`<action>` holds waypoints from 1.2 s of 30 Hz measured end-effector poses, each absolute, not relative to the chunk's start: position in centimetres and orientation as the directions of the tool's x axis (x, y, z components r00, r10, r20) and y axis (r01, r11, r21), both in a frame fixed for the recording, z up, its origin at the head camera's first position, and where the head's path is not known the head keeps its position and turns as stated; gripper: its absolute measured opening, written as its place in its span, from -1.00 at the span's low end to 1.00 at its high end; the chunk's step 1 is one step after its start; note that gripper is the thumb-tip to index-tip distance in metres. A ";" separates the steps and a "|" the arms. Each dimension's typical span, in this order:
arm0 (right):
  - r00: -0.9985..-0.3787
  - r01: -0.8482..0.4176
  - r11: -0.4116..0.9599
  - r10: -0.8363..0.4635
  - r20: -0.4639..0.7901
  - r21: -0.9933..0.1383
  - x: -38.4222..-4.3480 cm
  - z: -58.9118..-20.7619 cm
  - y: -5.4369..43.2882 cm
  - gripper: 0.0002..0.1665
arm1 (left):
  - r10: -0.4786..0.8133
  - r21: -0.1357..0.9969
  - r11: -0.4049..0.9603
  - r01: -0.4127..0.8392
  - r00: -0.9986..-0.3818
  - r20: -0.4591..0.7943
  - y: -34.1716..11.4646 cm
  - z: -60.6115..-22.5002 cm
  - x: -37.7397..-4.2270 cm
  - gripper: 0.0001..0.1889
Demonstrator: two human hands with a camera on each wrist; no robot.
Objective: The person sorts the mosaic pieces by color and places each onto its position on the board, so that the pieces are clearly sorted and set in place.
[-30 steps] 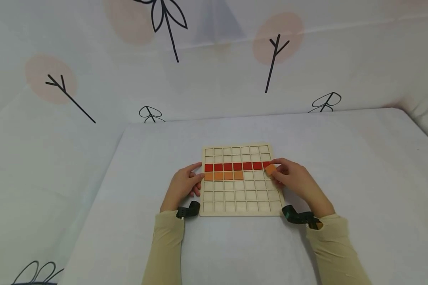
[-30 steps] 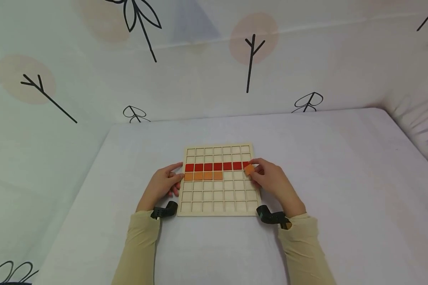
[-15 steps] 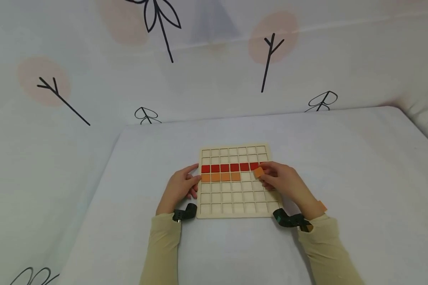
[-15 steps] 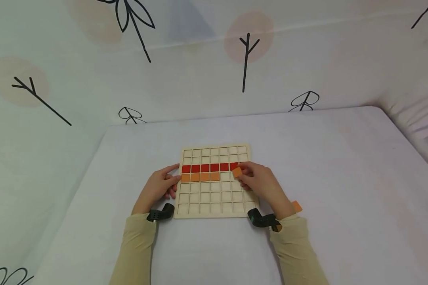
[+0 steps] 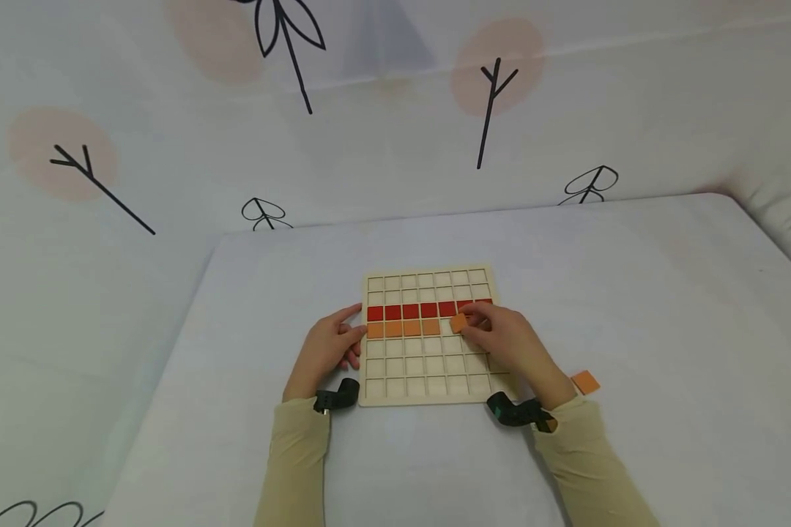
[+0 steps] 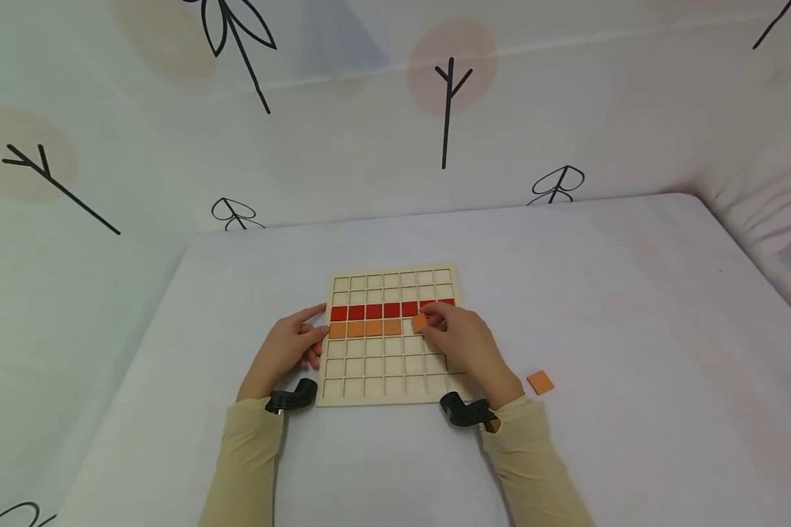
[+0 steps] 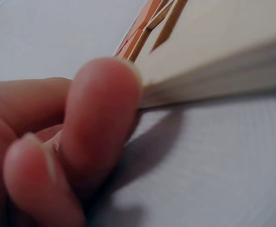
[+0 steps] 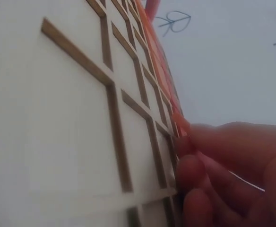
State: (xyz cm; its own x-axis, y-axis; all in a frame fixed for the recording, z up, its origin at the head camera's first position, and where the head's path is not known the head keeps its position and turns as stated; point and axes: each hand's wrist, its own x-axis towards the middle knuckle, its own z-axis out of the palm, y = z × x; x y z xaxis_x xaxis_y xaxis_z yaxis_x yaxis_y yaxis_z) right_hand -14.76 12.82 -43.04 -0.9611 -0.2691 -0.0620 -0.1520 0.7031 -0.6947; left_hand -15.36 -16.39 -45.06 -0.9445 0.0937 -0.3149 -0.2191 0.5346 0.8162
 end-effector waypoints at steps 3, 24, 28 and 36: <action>-0.964 -0.166 0.725 -0.262 -0.045 -0.668 -14.6 -43.0 12.6 -0.63 | 0.094 0.820 0.527 -0.224 -0.943 -0.318 -16.4 -45.0 -15.3 -0.47; -0.975 -0.187 0.791 -0.223 0.010 -0.583 -14.0 -42.8 11.3 -0.65 | 0.100 0.826 0.522 -0.215 -0.946 -0.310 -16.5 -44.8 -15.4 -0.47; -0.974 -0.201 0.799 -0.223 0.030 -0.567 -14.0 -42.7 11.2 -0.67 | 0.097 0.826 0.520 -0.216 -0.946 -0.308 -16.5 -44.7 -15.4 -0.47; -0.973 -0.210 0.826 -0.227 0.033 -0.523 -13.8 -42.6 11.1 -0.65 | 0.087 0.811 0.540 -0.228 -0.942 -0.323 -16.3 -44.6 -15.4 -0.47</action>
